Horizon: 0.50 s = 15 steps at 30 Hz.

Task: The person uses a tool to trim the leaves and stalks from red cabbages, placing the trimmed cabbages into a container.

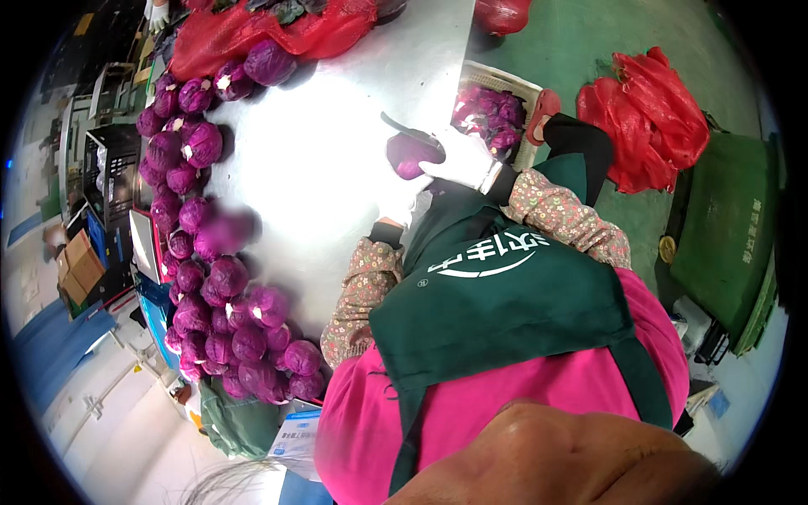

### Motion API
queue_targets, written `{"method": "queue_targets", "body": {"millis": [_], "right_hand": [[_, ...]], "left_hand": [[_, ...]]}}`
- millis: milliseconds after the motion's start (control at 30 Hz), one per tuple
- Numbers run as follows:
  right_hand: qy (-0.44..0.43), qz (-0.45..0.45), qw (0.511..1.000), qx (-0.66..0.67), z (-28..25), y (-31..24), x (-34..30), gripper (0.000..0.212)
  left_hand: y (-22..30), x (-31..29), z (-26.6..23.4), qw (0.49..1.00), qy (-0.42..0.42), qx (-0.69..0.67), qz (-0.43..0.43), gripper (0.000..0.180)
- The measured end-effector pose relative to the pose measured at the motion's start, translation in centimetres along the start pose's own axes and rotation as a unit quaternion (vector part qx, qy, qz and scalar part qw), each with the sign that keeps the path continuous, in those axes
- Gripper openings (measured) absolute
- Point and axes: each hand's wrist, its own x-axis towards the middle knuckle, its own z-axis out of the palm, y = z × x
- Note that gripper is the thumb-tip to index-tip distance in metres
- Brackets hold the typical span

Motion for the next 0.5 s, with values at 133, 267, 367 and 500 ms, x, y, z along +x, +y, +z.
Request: {"method": "queue_targets", "body": {"millis": [133, 267, 367, 500], "right_hand": [[-0.082, 0.046, 0.995, -0.042, -1.9, -0.7, 0.7, 0.042], [-0.059, 0.045, 0.989, -0.130, 1.1, -0.2, 0.0, 0.033], [0.004, 0.034, 0.997, -0.067, 0.3, -0.2, 0.0, 0.027], [0.067, 0.132, 0.984, 0.100, -1.0, 4.5, 0.9, 0.027]], "left_hand": [[3.2, -0.4, 0.6, 0.992, -0.001, 0.127, 0.008, 0.103], [4.2, -0.7, 0.9, 0.990, 0.006, 0.142, 0.011, 0.107], [1.8, -0.3, 1.0, 0.991, 0.050, 0.109, 0.066, 0.108], [0.9, -1.0, -0.2, 0.999, 0.030, -0.018, 0.008, 0.101]]}}
